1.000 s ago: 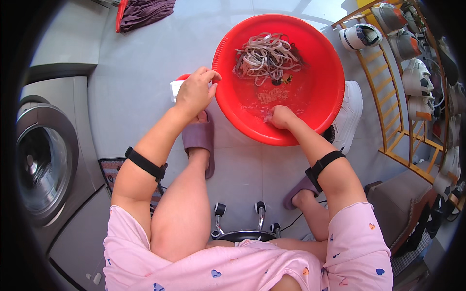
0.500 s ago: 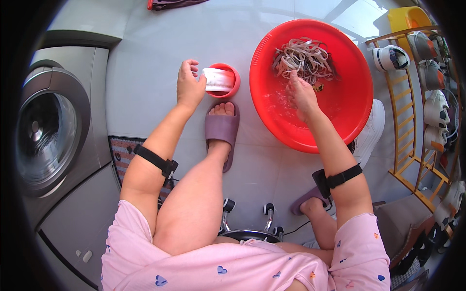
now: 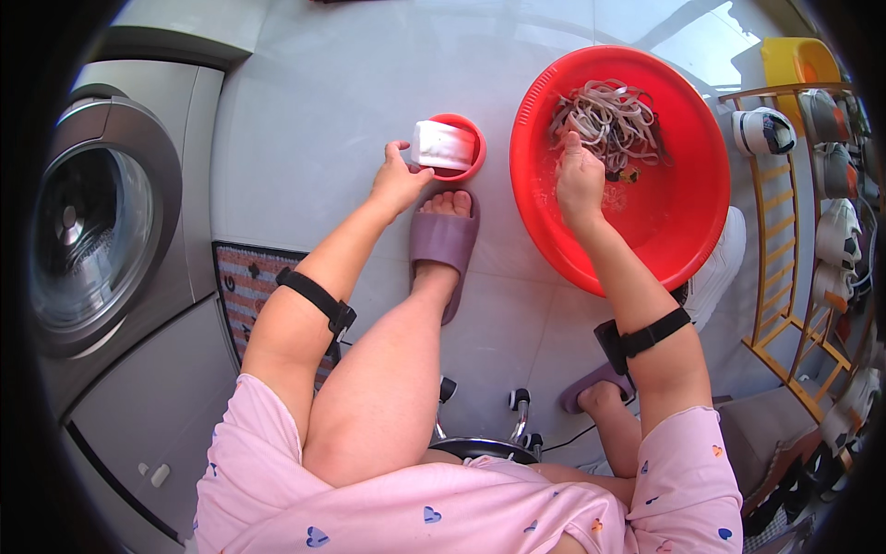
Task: The person wipes a white sneaker with a white cloth, focusing on the upper and side panels. The person then dips the cloth into a red basin and continues wiping the shoe.
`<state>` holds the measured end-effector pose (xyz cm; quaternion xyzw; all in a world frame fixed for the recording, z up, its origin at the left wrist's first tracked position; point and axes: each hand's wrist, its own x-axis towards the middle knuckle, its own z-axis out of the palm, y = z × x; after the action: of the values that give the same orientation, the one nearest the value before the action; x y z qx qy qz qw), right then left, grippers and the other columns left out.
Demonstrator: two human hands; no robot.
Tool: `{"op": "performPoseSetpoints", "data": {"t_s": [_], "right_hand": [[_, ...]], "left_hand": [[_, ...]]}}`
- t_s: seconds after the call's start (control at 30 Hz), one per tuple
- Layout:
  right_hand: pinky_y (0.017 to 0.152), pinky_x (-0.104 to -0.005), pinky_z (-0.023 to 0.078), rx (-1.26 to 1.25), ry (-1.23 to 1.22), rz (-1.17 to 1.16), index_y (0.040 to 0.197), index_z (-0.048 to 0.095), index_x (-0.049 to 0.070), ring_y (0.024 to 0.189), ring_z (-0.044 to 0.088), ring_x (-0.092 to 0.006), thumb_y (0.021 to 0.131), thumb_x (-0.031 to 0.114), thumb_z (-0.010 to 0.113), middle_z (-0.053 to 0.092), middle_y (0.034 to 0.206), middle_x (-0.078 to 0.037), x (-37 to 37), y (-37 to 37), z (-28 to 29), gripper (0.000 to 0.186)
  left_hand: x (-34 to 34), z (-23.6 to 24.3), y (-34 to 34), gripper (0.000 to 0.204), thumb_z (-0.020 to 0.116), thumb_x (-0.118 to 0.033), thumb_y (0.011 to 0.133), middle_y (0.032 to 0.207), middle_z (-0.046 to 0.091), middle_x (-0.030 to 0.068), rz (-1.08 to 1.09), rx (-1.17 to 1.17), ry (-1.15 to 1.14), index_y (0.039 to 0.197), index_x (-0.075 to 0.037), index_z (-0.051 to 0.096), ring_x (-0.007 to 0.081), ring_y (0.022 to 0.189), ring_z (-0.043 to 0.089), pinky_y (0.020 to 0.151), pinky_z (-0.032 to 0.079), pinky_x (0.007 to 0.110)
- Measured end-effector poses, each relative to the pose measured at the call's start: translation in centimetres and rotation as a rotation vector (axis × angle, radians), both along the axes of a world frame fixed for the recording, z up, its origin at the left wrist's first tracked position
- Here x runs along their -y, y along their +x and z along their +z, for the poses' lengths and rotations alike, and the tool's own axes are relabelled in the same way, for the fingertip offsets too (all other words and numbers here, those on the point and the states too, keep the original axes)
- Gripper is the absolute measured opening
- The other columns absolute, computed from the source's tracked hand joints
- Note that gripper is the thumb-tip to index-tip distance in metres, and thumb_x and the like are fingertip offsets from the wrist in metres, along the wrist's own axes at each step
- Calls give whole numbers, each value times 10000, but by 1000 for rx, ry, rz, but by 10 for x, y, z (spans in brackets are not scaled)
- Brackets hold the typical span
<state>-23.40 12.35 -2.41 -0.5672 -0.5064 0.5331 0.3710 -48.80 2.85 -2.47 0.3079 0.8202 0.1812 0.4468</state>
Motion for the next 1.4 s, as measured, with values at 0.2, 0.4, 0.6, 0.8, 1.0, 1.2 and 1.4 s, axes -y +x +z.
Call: {"op": "performPoseSetpoints", "data": {"t_s": [0.2, 0.4, 0.6, 0.8, 1.0, 1.2, 1.4], "right_hand": [[771, -408, 448, 575, 371, 184, 1003, 524, -2, 866, 538, -361, 933, 229, 571, 549, 907, -183, -1, -7, 21, 246], [730, -350, 519, 141, 566, 362, 1094, 565, -1, 850, 631, -313, 815, -84, 585, 597, 976, -162, 27, -68, 33, 292], [715, -367, 535, 214, 406, 294, 868, 657, 3, 828, 639, -307, 768, -70, 621, 628, 971, -120, 45, -124, 5, 129], [737, -389, 522, 335, 363, 251, 814, 670, 9, 834, 636, -306, 727, -42, 621, 650, 922, -105, 44, -129, -24, 112], [696, -386, 523, 235, 522, 303, 794, 654, -9, 807, 644, -299, 728, -65, 594, 649, 893, -111, 45, -131, -27, 105], [690, -405, 518, 298, 454, 297, 754, 627, -7, 778, 629, -323, 711, -61, 603, 636, 871, -120, 43, -131, -29, 72], [743, -414, 523, 311, 433, 297, 713, 621, 0, 854, 619, -329, 717, -29, 607, 635, 887, -143, 44, -132, -26, 32]], "left_hand": [[1, -4, -3, 674, 656, -140, 882, 958, 653, 85, 35, 111, -19, 1428, -83, 265, 150, 813, 627, 724, 521, 324], [2, -9, -2, 694, 635, -88, 865, 918, 670, 77, 49, 165, 51, 1452, -131, 267, 151, 742, 649, 691, 526, 322], [2, -19, -4, 716, 593, -36, 903, 937, 657, 82, 15, 202, 77, 1486, -136, 189, 132, 775, 618, 660, 517, 285], [3, -14, -1, 618, 592, -29, 901, 913, 668, 86, 70, 215, 79, 1420, -111, 265, 137, 752, 629, 643, 520, 281], [-1, -7, 0, 574, 625, -19, 862, 916, 678, 111, 63, 172, 59, 1353, -105, 342, 176, 723, 663, 651, 545, 328], [-4, -12, -3, 537, 617, -29, 882, 895, 668, 109, 10, 132, 90, 1334, -83, 333, 146, 696, 643, 612, 540, 293], [-6, -16, -3, 495, 615, 2, 864, 872, 676, 111, 46, 161, 104, 1282, -65, 359, 155, 674, 652, 596, 542, 301]]}}
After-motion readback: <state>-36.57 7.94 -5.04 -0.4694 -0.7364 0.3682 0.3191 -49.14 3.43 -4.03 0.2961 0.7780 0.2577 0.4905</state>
